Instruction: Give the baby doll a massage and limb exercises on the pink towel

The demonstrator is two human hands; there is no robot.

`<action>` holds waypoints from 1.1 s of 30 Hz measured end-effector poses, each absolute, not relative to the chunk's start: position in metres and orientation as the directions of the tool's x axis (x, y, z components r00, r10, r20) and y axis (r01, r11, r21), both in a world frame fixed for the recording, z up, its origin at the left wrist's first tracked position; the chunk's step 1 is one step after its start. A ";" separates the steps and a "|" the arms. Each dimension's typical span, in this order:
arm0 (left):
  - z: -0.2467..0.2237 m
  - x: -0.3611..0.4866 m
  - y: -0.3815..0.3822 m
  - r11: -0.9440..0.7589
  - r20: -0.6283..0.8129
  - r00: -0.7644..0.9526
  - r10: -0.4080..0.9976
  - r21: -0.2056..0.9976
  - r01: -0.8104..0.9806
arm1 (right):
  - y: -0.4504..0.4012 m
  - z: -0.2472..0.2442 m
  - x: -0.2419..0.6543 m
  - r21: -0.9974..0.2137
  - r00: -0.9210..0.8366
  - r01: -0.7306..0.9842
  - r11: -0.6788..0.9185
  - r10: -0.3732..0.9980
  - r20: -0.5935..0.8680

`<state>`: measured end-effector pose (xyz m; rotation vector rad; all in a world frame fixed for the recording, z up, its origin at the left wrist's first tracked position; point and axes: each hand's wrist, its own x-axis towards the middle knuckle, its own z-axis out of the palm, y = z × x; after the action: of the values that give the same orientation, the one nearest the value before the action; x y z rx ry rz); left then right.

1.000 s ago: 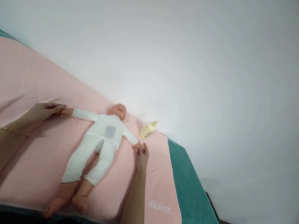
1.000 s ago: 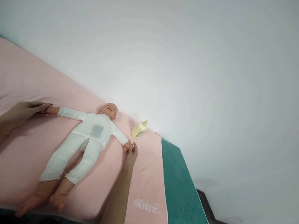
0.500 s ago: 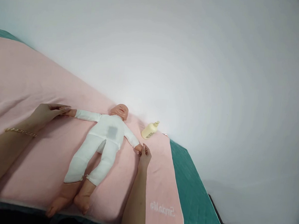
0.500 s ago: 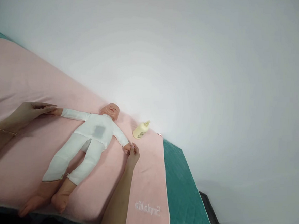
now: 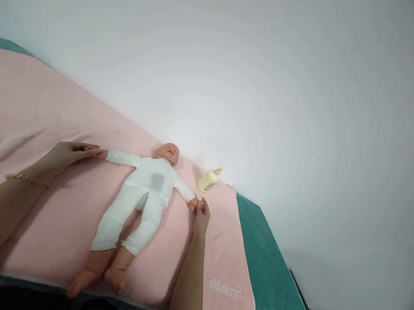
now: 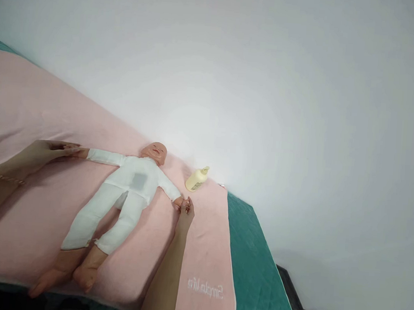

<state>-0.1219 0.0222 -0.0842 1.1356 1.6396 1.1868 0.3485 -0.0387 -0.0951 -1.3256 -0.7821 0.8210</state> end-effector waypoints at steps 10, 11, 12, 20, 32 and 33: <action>-0.073 -0.113 0.013 0.160 -0.087 -0.306 0.948 0.962 0.222 | -0.037 -0.093 0.345 -0.998 0.519 -0.020 0.061 0.853 0.042; -0.074 -0.113 0.013 0.163 -0.088 -0.310 0.947 0.961 0.225 | -0.037 -0.093 0.345 -0.998 0.526 -0.014 0.060 0.849 0.044; -0.075 -0.113 0.014 0.162 -0.085 -0.316 0.945 0.960 0.228 | -0.037 -0.093 0.344 -0.998 0.534 -0.009 0.059 0.844 0.045; -0.086 -0.117 0.022 0.131 -0.062 -0.328 0.943 0.973 0.190 | -0.033 -0.096 0.344 -0.999 0.568 0.019 0.040 0.822 0.044; -0.089 -0.123 0.026 0.144 -0.083 -0.300 0.950 0.972 0.186 | -0.033 -0.102 0.353 -0.997 0.521 -0.038 0.065 0.853 0.036; -0.087 -0.121 0.023 0.135 -0.074 -0.294 0.953 0.972 0.194 | -0.034 -0.101 0.352 -0.997 0.523 -0.039 0.064 0.852 0.034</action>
<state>-0.1207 0.0230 -0.0867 1.1323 1.6317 1.2269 0.3523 -0.0338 -0.1012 -1.3443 -0.7850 0.7888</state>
